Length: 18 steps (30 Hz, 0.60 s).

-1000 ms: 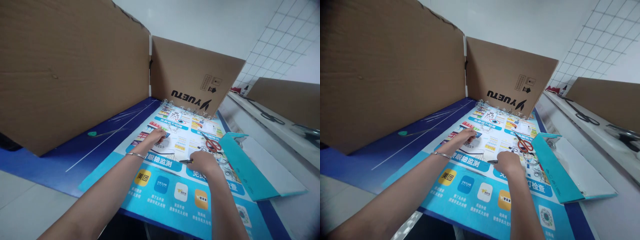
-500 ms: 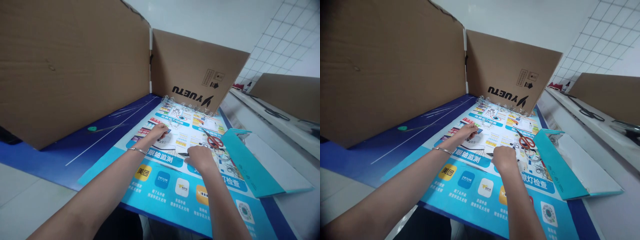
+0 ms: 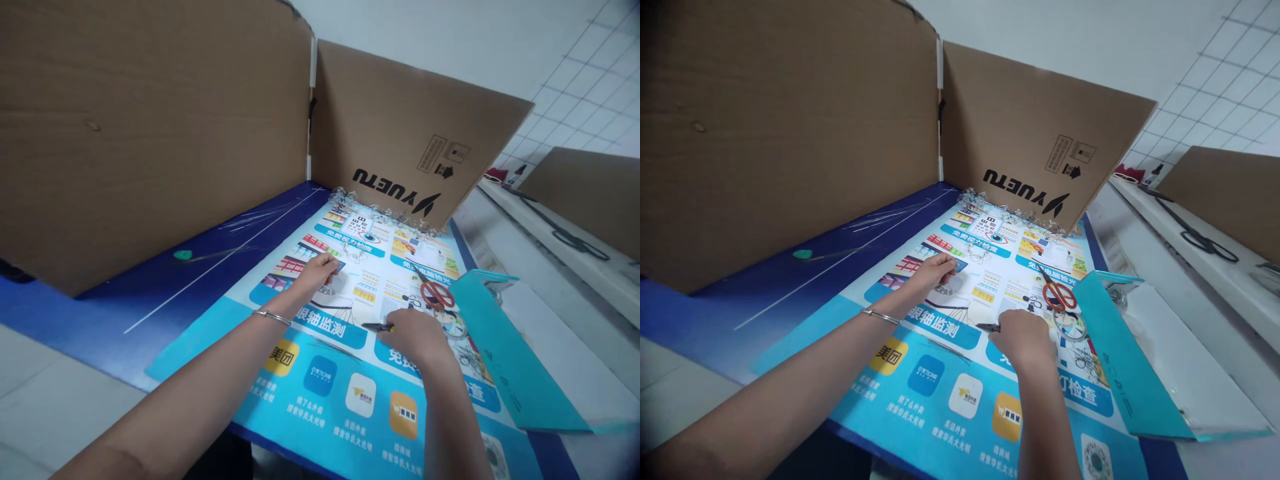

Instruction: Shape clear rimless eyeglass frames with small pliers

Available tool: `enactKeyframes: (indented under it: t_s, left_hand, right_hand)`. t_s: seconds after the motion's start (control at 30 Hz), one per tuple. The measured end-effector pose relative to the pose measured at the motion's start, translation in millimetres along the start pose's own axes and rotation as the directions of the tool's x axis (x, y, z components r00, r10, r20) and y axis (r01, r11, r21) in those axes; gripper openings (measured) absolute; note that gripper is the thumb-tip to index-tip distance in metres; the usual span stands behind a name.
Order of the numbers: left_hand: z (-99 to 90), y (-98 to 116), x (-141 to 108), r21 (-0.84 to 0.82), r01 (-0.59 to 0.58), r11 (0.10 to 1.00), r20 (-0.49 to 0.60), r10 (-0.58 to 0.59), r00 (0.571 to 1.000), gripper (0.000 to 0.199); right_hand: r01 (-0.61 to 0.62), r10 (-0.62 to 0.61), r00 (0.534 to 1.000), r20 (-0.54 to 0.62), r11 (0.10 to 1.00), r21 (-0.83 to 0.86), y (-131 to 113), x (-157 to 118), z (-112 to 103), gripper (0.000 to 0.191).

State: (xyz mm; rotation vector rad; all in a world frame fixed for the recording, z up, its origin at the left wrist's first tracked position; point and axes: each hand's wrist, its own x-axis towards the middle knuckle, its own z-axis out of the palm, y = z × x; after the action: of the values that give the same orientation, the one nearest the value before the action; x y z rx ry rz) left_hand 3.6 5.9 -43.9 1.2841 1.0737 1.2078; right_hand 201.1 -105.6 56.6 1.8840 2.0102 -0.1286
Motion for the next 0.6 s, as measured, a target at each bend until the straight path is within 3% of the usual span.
enactKeyframes:
  t_s: [0.3, 0.6]
  left_hand:
    - [4.6, 9.3, -5.0, 0.040, 0.013, 0.999, -0.008, -0.012, 1.000, 0.017]
    - [3.4, 5.1, -9.6, 0.033, 0.006, 0.999, -0.001, -0.006, 1.000, 0.014]
  right_hand:
    - [0.032, -0.034, 0.999, -0.037, 0.998, -0.046, -7.1, -5.0, -2.1, 0.027]
    - [-0.040, 0.004, 0.957, -0.291, 0.992, -0.119, -29.2, -27.2, 30.5, 0.023]
